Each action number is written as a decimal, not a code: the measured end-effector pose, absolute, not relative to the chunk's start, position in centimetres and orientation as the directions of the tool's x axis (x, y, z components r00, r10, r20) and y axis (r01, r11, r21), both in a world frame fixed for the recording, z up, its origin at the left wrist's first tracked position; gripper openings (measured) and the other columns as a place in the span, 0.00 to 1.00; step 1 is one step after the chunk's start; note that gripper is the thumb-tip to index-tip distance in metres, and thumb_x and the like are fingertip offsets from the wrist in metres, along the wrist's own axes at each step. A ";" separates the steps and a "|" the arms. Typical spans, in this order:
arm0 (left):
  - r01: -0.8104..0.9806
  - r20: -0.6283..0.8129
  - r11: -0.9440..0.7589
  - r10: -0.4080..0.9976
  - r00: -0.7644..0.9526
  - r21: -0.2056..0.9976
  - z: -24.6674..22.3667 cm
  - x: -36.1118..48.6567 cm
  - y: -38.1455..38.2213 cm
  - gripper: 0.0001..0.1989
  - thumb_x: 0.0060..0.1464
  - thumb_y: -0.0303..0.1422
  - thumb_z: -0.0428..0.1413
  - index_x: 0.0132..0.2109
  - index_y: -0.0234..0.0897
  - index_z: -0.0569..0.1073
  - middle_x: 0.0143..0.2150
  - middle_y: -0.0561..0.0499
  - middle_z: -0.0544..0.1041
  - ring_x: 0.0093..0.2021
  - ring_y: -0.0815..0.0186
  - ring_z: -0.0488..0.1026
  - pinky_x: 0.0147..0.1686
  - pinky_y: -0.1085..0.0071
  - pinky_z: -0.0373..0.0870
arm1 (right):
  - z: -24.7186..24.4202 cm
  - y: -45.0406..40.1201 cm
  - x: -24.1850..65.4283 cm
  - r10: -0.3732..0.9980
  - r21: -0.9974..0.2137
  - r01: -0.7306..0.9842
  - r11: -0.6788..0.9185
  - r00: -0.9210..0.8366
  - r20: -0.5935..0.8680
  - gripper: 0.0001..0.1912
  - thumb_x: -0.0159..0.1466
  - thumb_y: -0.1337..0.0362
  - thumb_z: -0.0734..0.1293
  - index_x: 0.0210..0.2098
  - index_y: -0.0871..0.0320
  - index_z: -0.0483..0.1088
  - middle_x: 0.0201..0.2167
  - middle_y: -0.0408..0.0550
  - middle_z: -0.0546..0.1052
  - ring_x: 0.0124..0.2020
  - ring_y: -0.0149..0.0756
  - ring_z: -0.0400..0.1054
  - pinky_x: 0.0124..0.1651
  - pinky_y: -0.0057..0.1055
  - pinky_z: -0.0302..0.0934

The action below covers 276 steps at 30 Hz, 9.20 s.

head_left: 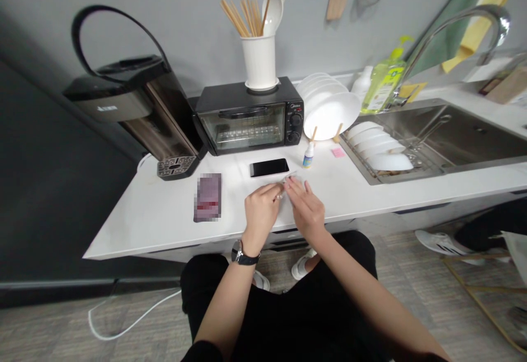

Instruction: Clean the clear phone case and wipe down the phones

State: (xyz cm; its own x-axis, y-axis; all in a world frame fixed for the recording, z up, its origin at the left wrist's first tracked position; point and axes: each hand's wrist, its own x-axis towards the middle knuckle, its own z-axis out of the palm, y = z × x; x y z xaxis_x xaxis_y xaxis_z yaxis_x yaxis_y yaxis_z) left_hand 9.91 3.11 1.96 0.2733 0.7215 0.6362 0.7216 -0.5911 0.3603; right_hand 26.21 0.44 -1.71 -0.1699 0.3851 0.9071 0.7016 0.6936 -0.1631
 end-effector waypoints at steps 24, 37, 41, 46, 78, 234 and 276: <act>0.702 0.585 -0.549 0.778 0.230 0.454 2.2 9.8 3.1 0.17 0.69 0.22 0.54 0.40 0.39 0.86 0.38 0.43 0.89 0.39 0.58 0.86 0.41 0.68 0.80 | -2.5 1.2 25.9 0.367 -0.170 0.691 0.702 -0.148 0.918 0.33 0.81 0.76 0.58 0.81 0.53 0.66 0.70 0.55 0.81 0.75 0.42 0.73 0.80 0.47 0.68; 0.661 0.567 -0.568 0.784 0.253 0.491 2.6 10.3 2.6 0.18 0.70 0.22 0.54 0.47 0.41 0.88 0.47 0.44 0.91 0.48 0.57 0.88 0.50 0.66 0.84 | -2.6 1.4 26.2 0.346 -0.218 0.669 0.710 -0.063 0.936 0.35 0.81 0.76 0.58 0.83 0.47 0.63 0.70 0.53 0.82 0.73 0.43 0.76 0.77 0.47 0.73; 0.612 0.507 -0.532 0.829 0.235 0.586 2.8 10.1 2.6 0.16 0.70 0.24 0.56 0.39 0.40 0.88 0.39 0.45 0.90 0.42 0.57 0.88 0.46 0.66 0.85 | -2.5 1.8 27.9 0.308 -0.150 0.610 0.778 -0.162 0.938 0.29 0.81 0.72 0.61 0.75 0.44 0.74 0.63 0.46 0.88 0.66 0.42 0.83 0.70 0.46 0.80; 0.178 0.427 -0.440 0.898 0.107 0.880 2.5 8.6 4.2 0.09 0.68 0.39 0.66 0.46 0.39 0.88 0.49 0.42 0.91 0.52 0.52 0.90 0.54 0.58 0.87 | -1.9 2.4 31.6 0.583 -0.610 0.587 0.533 0.269 0.767 0.19 0.79 0.65 0.62 0.54 0.53 0.86 0.47 0.52 0.90 0.48 0.45 0.86 0.53 0.42 0.81; 0.797 0.213 -0.335 0.942 0.261 0.503 -1.6 8.8 0.7 0.61 0.64 0.47 0.72 0.87 0.30 0.45 0.81 0.23 0.66 0.81 0.33 0.66 0.80 0.33 0.62 | -0.7 3.4 31.9 0.878 -0.737 0.593 0.325 0.100 0.468 0.06 0.74 0.63 0.64 0.50 0.52 0.69 0.43 0.50 0.81 0.40 0.43 0.78 0.47 0.39 0.73; 0.884 0.126 -0.299 0.954 0.272 0.359 -0.5 6.7 0.0 0.69 0.69 0.52 0.67 0.85 0.51 0.16 0.85 0.44 0.60 0.82 0.49 0.68 0.85 0.41 0.59 | -2.6 8.2 28.4 0.873 -0.545 0.690 0.477 -0.299 0.385 0.13 0.75 0.72 0.71 0.48 0.54 0.89 0.46 0.55 0.86 0.50 0.49 0.82 0.58 0.44 0.78; 0.880 0.109 -0.284 0.959 0.262 0.380 -0.7 6.7 0.1 0.72 0.69 0.42 0.68 0.83 0.50 0.10 0.86 0.42 0.57 0.82 0.49 0.67 0.85 0.40 0.57 | -0.4 2.8 24.4 0.903 -0.739 0.571 0.358 -0.414 0.117 0.06 0.70 0.69 0.79 0.40 0.51 0.89 0.39 0.44 0.88 0.38 0.39 0.83 0.48 0.33 0.74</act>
State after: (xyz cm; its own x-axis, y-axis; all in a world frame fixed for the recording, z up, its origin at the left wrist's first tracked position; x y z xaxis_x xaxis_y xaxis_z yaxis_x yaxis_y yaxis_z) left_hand 6.74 0.06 -0.75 0.2625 0.9588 0.1089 0.8804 -0.2841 0.3796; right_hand 24.43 2.80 -0.35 -0.4144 0.9026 0.1165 0.5714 0.3577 -0.7386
